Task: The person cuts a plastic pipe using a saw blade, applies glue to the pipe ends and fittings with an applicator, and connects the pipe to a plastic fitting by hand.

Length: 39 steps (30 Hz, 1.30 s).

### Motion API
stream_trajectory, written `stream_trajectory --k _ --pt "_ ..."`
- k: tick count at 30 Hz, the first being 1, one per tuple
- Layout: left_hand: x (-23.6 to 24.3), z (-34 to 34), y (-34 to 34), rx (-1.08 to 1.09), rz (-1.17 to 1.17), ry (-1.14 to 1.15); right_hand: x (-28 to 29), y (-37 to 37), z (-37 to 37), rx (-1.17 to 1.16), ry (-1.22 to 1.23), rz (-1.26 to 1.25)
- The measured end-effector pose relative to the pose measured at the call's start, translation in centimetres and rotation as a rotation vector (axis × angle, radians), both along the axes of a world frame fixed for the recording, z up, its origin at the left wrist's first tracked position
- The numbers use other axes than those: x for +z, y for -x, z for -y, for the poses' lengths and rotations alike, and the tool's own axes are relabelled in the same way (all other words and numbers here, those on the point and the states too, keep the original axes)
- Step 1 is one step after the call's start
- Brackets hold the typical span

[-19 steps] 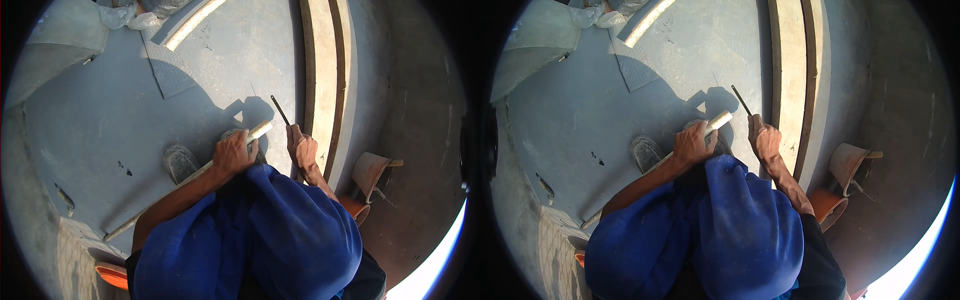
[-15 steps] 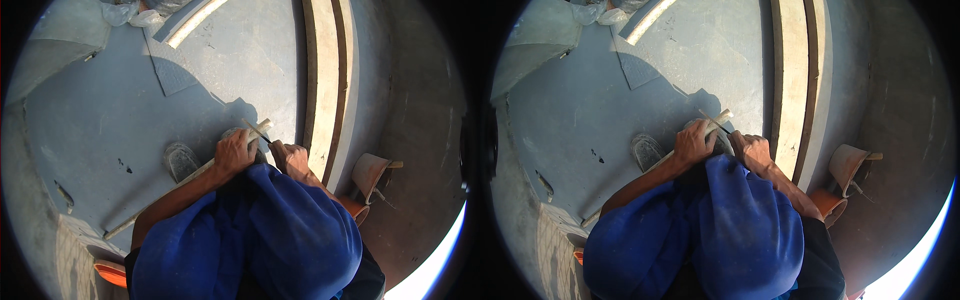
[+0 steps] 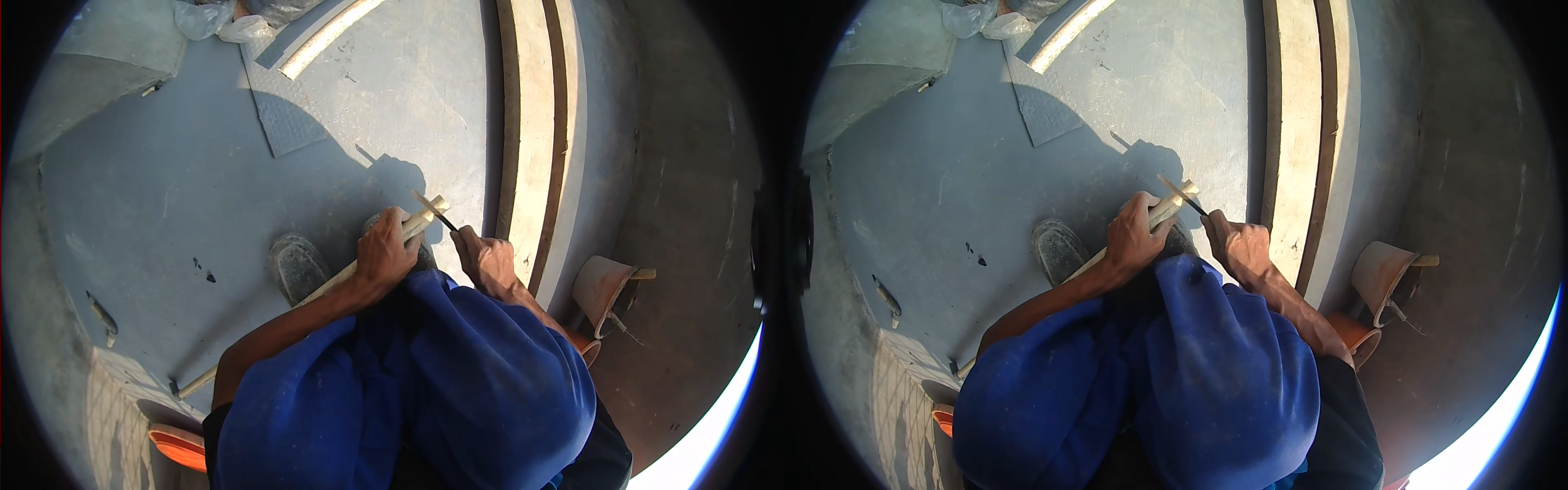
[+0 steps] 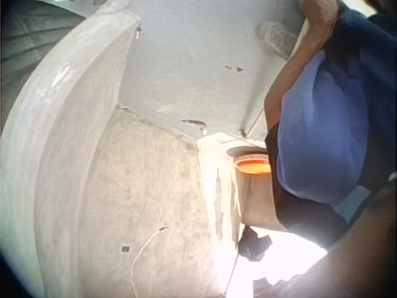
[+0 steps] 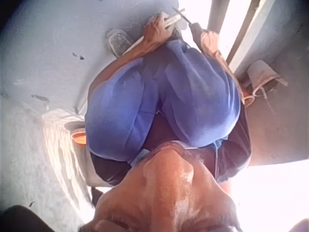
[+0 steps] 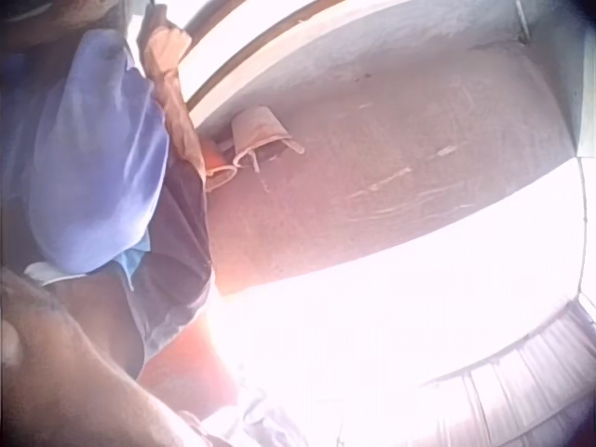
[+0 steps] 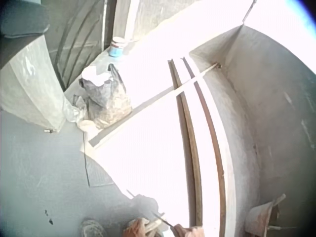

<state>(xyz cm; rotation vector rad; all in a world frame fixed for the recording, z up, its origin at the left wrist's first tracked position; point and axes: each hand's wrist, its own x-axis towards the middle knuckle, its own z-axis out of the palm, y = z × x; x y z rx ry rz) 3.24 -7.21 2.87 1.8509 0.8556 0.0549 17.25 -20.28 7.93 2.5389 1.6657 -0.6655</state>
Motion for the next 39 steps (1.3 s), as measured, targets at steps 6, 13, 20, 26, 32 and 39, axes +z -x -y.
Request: stream_trajectory --k 6,13,20,26,32,39 --pt "-0.1 0.4 -0.1 0.027 0.009 0.004 -0.5 -0.1 0.1 0.011 -0.171 -0.047" --pt "0.5 -0.3 -0.7 0.016 -0.003 0.042 -1.8 -0.6 1.1 0.122 -0.347 -0.058" --pt "-1.1 -1.1 -0.2 -0.181 0.025 0.099 0.4 -2.0 -0.3 -0.195 -0.256 0.06" --pt "-0.5 -4.4 0.0 -0.134 0.112 0.287 1.1 0.6 -1.3 -0.142 -0.295 -0.083" --pt "-0.4 -4.0 -0.5 -0.273 0.006 0.207 -0.7 -0.7 -1.1 -0.14 -0.299 0.136" --pt "-0.8 -3.9 -0.2 -0.234 0.043 0.198 -0.1 -0.8 -2.0 -0.302 -0.139 0.112"
